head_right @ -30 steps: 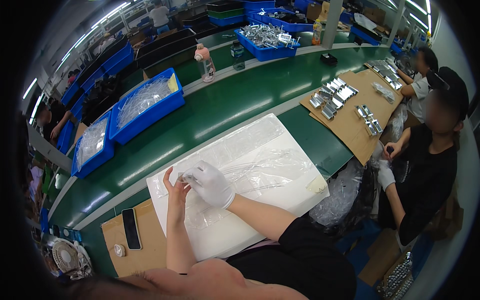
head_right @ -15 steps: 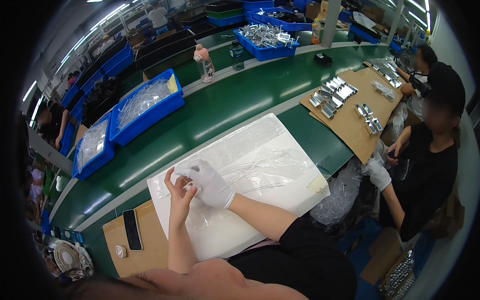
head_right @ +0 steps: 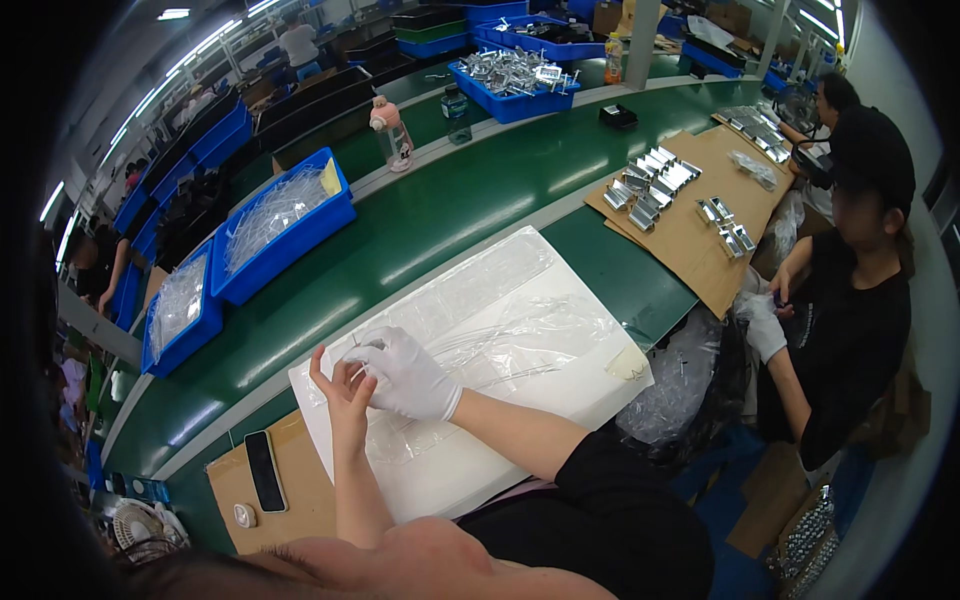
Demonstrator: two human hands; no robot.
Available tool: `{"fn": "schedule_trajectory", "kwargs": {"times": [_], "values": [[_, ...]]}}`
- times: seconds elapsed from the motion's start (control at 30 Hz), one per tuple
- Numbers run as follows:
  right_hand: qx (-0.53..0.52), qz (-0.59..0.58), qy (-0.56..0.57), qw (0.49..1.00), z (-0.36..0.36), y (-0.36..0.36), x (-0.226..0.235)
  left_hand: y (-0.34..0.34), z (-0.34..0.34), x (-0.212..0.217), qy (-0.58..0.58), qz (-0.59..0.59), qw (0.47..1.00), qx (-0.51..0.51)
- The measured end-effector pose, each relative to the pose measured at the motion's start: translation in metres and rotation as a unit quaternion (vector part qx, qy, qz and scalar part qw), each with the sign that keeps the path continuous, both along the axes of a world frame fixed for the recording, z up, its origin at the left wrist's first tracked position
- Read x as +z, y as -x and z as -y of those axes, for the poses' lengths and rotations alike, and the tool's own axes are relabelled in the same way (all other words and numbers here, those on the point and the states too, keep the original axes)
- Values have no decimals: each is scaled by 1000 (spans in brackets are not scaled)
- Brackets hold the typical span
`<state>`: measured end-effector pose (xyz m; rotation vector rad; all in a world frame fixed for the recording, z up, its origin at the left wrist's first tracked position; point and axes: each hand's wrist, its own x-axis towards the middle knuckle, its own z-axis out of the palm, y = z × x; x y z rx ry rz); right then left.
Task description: The person peels clear plastic strips from a backing sheet and inserts them one by one into the front slots of electronic device housings, placing each assembled housing onto the conveyor belt.
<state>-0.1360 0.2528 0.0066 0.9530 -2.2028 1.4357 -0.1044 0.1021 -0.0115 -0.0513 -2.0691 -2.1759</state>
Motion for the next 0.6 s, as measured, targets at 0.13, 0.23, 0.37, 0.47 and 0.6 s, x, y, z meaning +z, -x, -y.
{"fn": "schedule_trajectory", "kwargs": {"times": [0.13, 0.23, 0.37, 0.47, 0.6], "values": [[-29, 0, 34, 999, 3, -1, -6, 2, 2, 2, -9, -6, 999, 37], [-6, -25, 18, 1000, 0, -1, -2, 3, 7, 2, -14, -25, 998, 61], [21, -20, 10, 1000, -2, 2, -5, 4, 5, 4, -31, -30, 996, 73], [41, -7, 8, 999, -1, 3, -7, 4, 4, 4, -46, -27, 995, 80], [17, 17, 68, 997, 4, 2, -6, 3, 7, 1, -9, 5, 999, 52]]}}
